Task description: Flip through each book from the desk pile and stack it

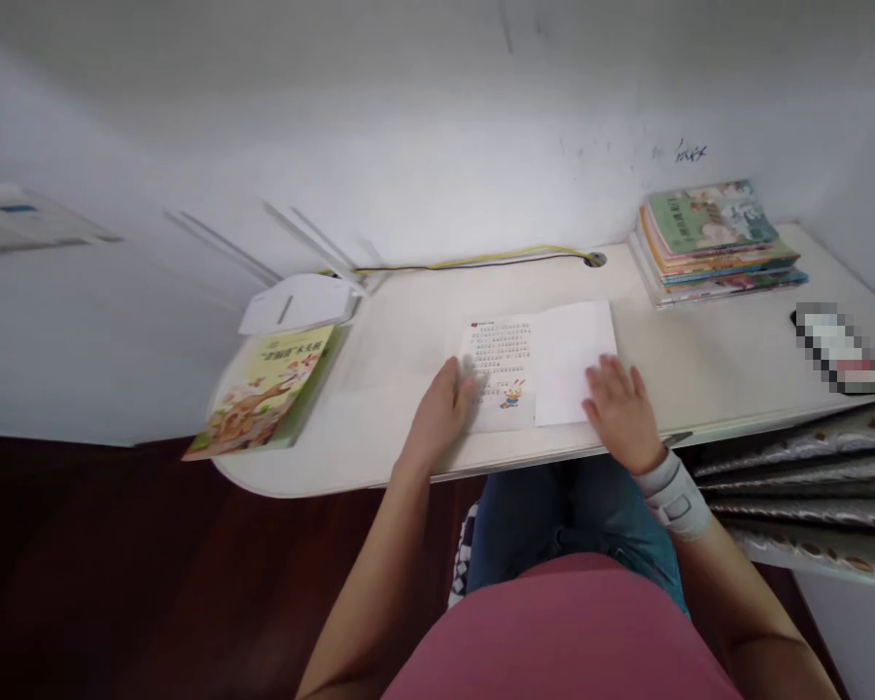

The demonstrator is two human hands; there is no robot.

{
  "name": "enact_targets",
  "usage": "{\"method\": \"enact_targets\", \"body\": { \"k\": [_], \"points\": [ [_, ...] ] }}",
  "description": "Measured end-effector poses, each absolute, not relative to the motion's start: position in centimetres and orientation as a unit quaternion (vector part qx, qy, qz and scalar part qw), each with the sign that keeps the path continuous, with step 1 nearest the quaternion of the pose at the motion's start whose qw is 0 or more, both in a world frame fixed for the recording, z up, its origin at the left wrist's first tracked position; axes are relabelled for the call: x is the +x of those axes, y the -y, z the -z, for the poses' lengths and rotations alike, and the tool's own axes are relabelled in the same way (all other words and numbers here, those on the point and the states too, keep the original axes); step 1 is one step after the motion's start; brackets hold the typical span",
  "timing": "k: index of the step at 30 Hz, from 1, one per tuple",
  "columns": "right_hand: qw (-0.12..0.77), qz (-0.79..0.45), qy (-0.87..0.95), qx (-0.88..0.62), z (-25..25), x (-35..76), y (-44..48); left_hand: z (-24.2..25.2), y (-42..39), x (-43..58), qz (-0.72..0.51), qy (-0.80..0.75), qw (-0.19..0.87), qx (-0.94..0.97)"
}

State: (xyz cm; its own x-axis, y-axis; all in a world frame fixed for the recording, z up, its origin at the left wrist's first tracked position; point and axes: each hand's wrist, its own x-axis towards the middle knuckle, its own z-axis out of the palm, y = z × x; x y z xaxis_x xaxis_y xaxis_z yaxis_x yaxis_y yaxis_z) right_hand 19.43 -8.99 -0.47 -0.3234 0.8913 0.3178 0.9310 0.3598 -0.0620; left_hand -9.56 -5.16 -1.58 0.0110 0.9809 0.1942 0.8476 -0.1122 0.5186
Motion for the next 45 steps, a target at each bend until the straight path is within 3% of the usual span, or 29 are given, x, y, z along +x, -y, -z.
{"method": "enact_targets", "body": {
  "k": [4, 12, 45],
  "points": [
    [0.125, 0.031, 0.870, -0.476, -0.8, 14.0, 8.4, 2.5, 6.3, -9.9, -0.286, -0.662, 0.130, 0.680],
    [0.075, -0.002, 0.853, -0.516, 0.9, 11.7, 7.0, 2.3, 7.2, -9.5, -0.258, -0.669, 0.106, 0.689],
    [0.089, -0.005, 0.849, -0.521, 1.8, 13.8, 6.8, 2.3, 7.1, -9.4, -0.204, -0.658, 0.056, 0.723]
  ]
}}
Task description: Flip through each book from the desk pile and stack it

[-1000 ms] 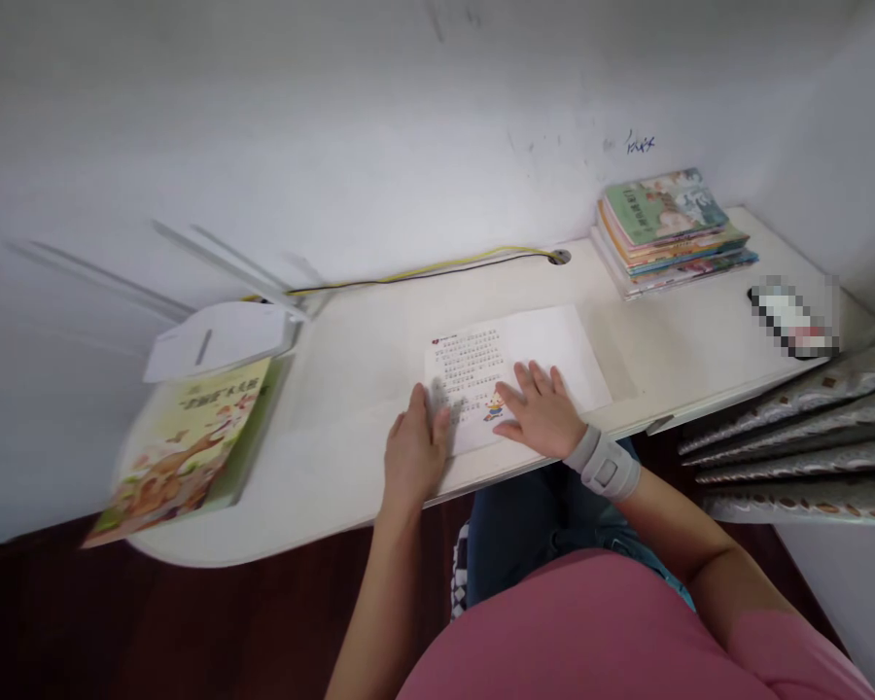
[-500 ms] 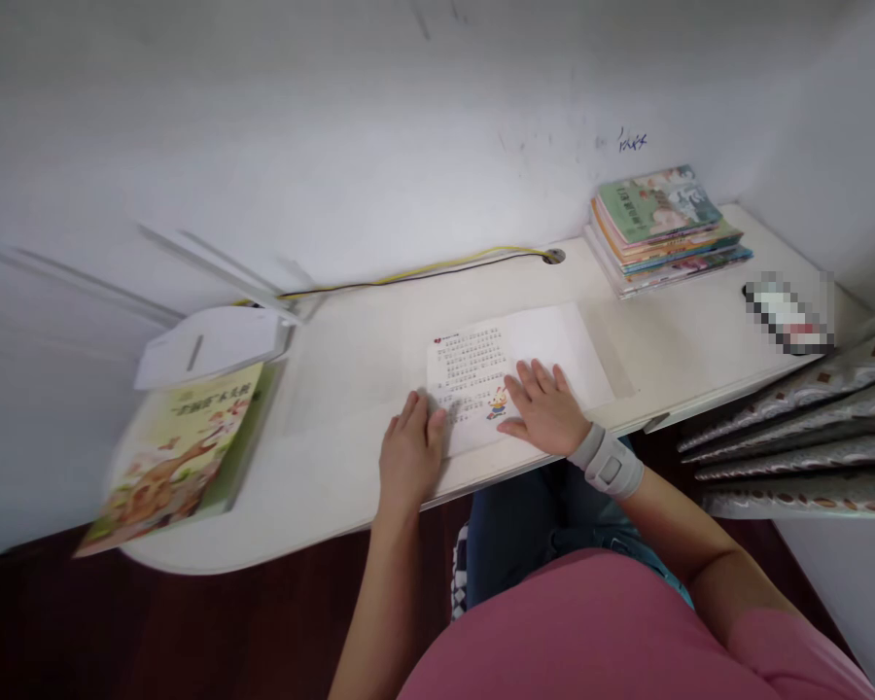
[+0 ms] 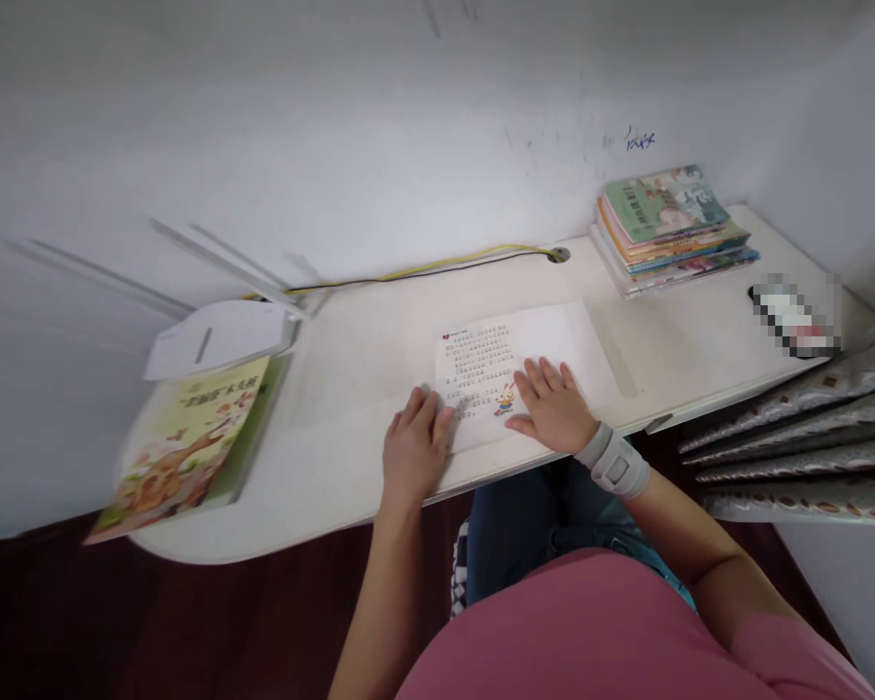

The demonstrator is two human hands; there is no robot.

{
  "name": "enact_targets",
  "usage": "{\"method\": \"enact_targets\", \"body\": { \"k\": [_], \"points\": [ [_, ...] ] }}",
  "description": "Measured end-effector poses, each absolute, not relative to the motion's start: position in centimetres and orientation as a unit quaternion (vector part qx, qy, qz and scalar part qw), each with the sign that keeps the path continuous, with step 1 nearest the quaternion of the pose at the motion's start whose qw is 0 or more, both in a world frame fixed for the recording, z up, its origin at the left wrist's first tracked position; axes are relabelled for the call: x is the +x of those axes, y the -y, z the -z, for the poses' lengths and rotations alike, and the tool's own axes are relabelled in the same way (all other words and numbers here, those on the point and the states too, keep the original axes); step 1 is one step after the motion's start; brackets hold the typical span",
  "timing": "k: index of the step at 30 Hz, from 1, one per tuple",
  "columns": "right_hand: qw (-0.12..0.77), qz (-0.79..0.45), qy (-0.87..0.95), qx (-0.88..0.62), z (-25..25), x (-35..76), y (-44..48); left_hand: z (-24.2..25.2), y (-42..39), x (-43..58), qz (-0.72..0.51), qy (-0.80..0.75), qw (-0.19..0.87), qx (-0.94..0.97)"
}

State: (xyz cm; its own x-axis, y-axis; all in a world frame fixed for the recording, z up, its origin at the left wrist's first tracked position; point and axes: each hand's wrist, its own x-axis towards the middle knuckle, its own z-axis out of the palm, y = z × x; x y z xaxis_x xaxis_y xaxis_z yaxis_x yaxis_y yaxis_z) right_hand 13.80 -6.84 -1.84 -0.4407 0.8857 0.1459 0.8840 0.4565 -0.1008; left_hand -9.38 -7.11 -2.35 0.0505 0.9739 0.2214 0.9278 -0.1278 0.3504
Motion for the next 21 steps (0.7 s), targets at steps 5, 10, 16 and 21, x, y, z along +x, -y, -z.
{"method": "enact_targets", "body": {
  "k": [5, 10, 16, 21],
  "points": [
    [0.085, -0.005, 0.849, -0.521, 1.72, 13.85, 6.89, 1.89, 7.31, -9.18, -0.181, -0.664, 0.055, 0.724],
    [0.086, -0.002, 0.847, -0.525, 1.58, 14.15, 6.94, 1.73, 7.52, -9.03, -0.162, -0.672, 0.053, 0.721],
    [0.080, 0.002, 0.850, -0.521, 1.51, 14.56, 6.97, 1.45, 7.60, -8.81, -0.145, -0.672, 0.043, 0.725],
    [0.089, 0.005, 0.849, -0.521, 1.73, 14.74, 6.87, 1.48, 7.68, -8.70, -0.134, -0.675, 0.036, 0.725]
  ]
}}
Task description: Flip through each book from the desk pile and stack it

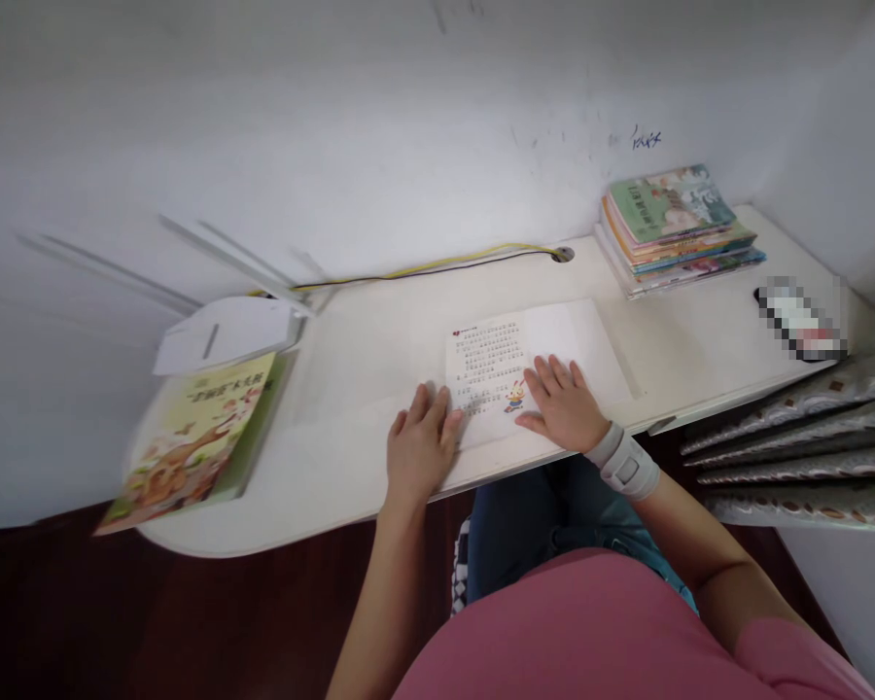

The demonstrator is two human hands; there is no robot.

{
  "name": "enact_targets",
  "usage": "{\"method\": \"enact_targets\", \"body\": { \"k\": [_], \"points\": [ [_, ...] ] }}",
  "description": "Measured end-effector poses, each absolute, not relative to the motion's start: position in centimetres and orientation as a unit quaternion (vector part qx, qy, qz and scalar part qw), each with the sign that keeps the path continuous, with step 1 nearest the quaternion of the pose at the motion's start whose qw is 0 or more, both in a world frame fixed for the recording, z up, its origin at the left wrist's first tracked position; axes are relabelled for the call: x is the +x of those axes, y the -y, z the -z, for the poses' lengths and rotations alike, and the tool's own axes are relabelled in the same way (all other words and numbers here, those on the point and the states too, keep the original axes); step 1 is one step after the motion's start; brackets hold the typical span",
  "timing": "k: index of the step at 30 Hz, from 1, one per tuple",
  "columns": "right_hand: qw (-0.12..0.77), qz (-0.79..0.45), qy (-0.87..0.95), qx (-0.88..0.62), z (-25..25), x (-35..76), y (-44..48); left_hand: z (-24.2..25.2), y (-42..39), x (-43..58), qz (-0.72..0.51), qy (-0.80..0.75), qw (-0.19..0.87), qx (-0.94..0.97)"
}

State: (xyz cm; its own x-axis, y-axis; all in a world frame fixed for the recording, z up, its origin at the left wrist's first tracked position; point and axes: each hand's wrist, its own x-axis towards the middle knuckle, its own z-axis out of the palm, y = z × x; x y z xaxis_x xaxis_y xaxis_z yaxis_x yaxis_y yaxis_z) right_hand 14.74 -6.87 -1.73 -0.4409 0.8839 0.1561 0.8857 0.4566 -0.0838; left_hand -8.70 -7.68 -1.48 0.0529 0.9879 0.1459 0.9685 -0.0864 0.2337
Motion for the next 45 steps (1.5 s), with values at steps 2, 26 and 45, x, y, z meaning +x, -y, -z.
{"method": "enact_targets", "body": {
  "k": [2, 26, 45],
  "points": [
    [0.091, 0.004, 0.849, -0.521, 1.8, 14.9, 6.8, 1.6, 7.8, -8.7, -0.126, -0.673, 0.030, 0.728],
    [0.084, 0.020, 0.846, -0.526, 2.1, 16.2, 6.8, 1.4, 8.2, -8.1, -0.075, -0.667, 0.005, 0.741],
    [0.074, -0.001, 0.867, -0.492, 0.5, 13.4, 6.7, 1.0, 8.3, -7.8, -0.094, -0.670, 0.039, 0.735]
  ]
}}
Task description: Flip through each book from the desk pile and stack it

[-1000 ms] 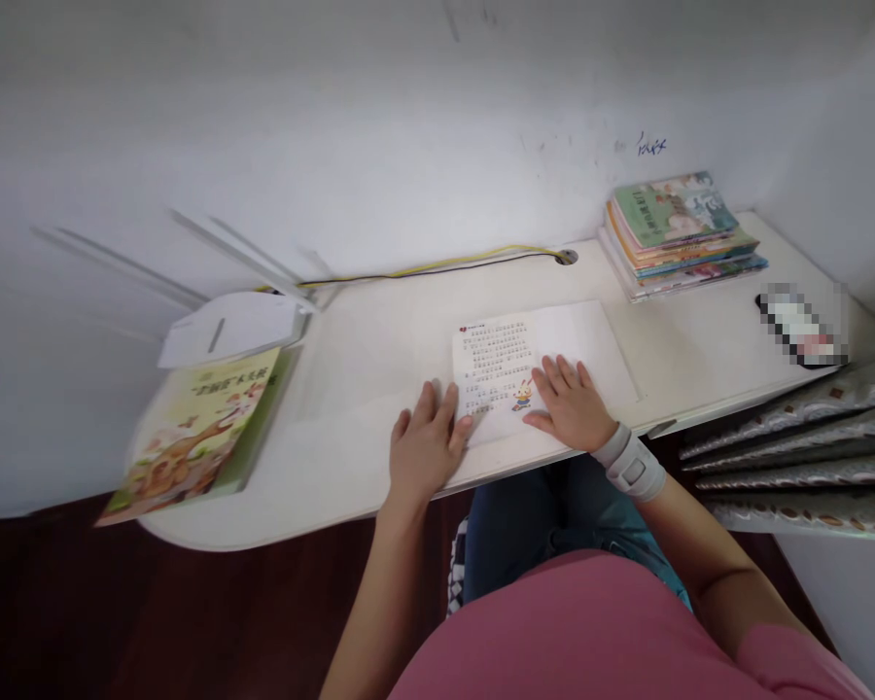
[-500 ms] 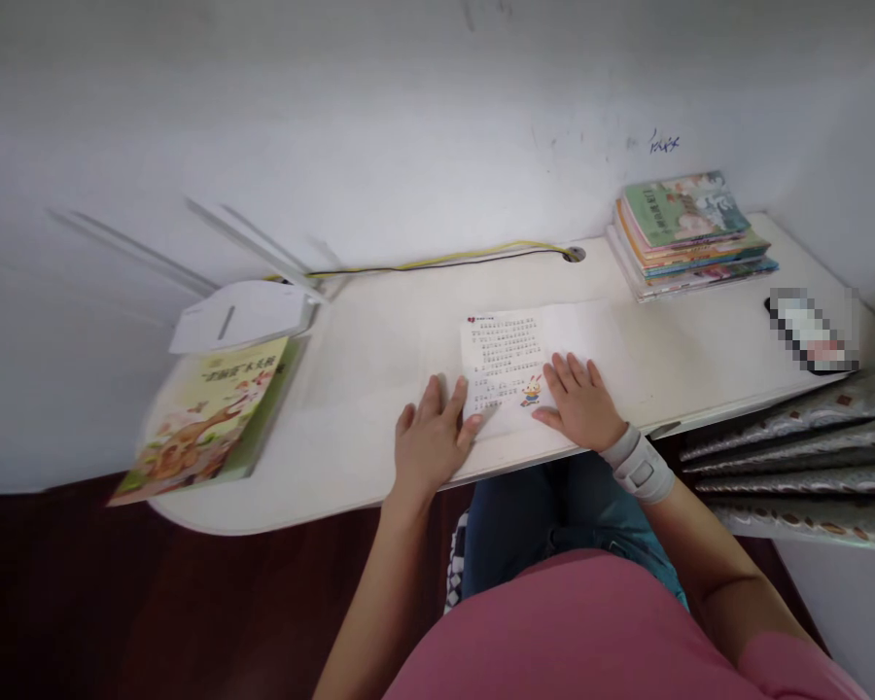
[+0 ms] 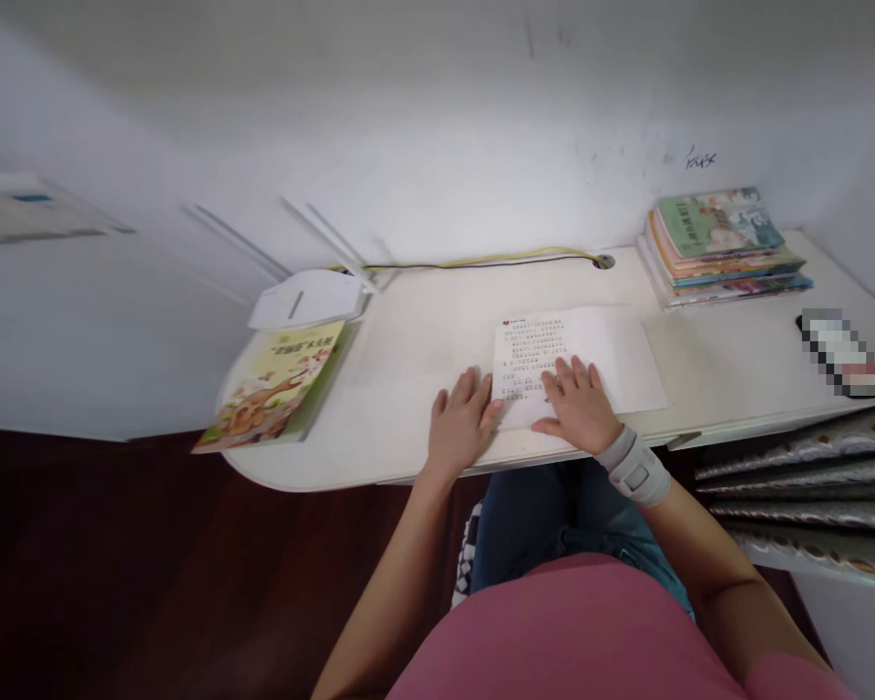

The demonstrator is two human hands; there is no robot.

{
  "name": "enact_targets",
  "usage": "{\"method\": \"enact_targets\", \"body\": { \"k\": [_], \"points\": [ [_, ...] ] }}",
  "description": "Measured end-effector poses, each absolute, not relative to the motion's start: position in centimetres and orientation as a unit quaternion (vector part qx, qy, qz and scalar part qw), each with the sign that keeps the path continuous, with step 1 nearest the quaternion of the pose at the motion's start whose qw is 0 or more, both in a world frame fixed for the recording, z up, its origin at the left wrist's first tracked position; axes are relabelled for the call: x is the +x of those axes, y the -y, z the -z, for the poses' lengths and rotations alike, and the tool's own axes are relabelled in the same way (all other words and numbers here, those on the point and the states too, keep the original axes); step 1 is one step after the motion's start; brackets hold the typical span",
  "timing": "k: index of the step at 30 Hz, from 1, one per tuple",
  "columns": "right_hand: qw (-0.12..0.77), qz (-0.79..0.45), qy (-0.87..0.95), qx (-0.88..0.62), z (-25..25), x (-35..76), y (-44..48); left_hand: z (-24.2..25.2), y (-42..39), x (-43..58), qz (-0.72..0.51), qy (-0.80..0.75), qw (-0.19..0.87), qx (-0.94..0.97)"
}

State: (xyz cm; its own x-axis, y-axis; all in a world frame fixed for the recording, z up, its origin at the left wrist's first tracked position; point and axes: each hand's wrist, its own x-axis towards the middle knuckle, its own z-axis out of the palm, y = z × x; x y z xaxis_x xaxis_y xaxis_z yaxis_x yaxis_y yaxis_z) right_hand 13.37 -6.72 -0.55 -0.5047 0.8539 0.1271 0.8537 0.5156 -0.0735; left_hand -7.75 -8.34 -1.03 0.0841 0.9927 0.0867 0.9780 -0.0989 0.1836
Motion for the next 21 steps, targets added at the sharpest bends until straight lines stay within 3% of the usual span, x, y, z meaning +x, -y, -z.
{"method": "enact_targets", "body": {
  "k": [7, 15, 18, 21],
  "points": [
    [0.089, 0.014, 0.876, -0.473, 1.6, 14.0, 6.8, -0.4, 7.6, -6.9, -0.093, -0.698, 0.091, 0.704],
    [0.115, 0.008, 0.874, -0.473, 1.9, 14.1, 6.8, -0.9, 6.9, -8.8, -0.126, -0.803, 0.033, 0.582],
    [0.130, -0.020, 0.870, -0.474, 1.9, 14.1, 6.8, -1.2, 6.7, -9.1, -0.194, -0.787, 0.123, 0.572],
    [0.166, -0.098, 0.859, -0.475, 1.3, 14.0, 7.0, -2.3, 6.2, -8.5, -0.399, -0.691, 0.313, 0.515]
  ]
}}
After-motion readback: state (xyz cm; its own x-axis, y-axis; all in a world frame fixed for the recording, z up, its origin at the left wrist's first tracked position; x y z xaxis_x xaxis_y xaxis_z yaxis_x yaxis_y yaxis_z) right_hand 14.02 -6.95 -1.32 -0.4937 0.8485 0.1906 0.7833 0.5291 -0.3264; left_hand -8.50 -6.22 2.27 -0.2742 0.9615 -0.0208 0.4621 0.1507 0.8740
